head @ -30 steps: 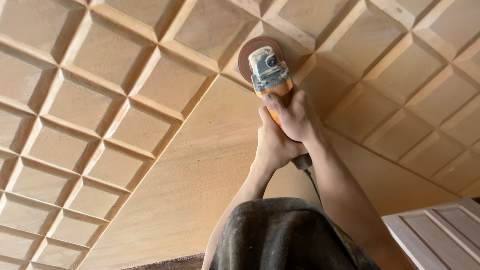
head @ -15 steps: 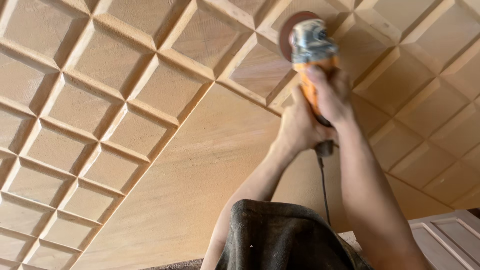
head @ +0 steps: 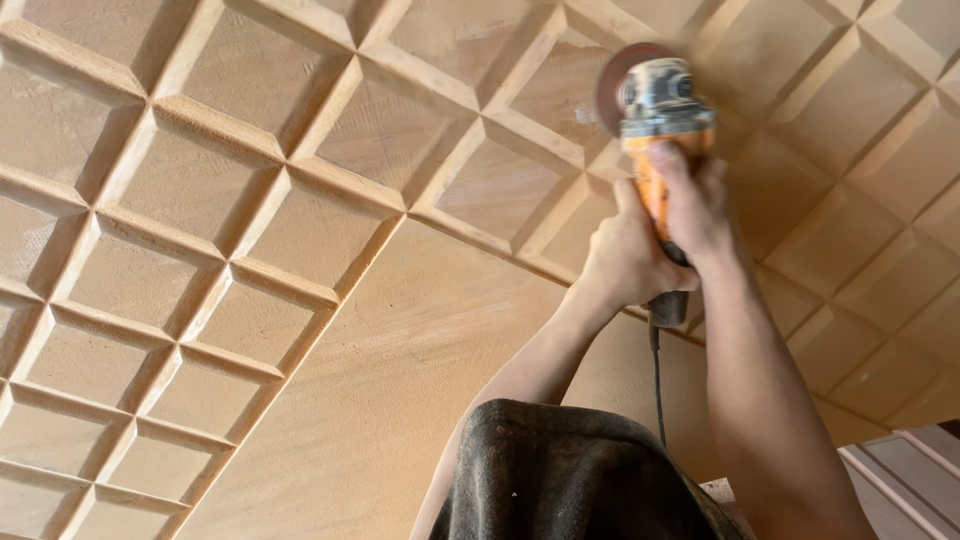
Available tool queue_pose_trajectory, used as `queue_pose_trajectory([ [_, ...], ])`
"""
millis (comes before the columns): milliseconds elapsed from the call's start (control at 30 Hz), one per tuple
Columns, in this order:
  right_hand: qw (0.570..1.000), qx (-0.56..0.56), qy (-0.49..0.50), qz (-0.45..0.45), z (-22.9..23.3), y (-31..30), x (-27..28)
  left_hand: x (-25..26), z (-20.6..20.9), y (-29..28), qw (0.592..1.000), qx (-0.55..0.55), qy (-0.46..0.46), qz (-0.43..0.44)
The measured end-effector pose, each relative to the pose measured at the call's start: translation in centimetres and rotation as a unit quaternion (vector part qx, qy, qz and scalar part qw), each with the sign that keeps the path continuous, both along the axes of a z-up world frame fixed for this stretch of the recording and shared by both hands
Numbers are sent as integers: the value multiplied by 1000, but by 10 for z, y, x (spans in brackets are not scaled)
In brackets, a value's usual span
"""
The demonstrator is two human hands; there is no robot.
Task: The person uses an angle grinder with a sanding disc to smooth the surface of a large wooden panel featuring a geometric, 3D diamond pattern. The person systematically moves the tool across the raised and recessed sections of the wood, generating sawdust as they work.
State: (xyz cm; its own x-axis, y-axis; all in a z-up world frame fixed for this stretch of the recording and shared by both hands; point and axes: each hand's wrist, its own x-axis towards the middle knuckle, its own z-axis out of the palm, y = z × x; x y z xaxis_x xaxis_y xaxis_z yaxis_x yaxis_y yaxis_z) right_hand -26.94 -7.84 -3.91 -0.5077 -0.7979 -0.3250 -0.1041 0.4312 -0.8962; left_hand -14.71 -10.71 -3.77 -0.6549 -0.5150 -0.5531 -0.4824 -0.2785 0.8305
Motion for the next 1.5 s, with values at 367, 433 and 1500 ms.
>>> queue_pose_trajectory([
  [367, 998, -4, -22, 58, -28, -53, 18, 28, -7, -44, 995, 9, 41, 85],
  [433, 998, -14, -20, 54, -19, -50, 15, 21, -3, -42, 996, -1, 44, 77],
  [1500, 994, 90, 15, 68, -4, 20, 11, 15, -4, 40, 993, 0, 56, 107],
])
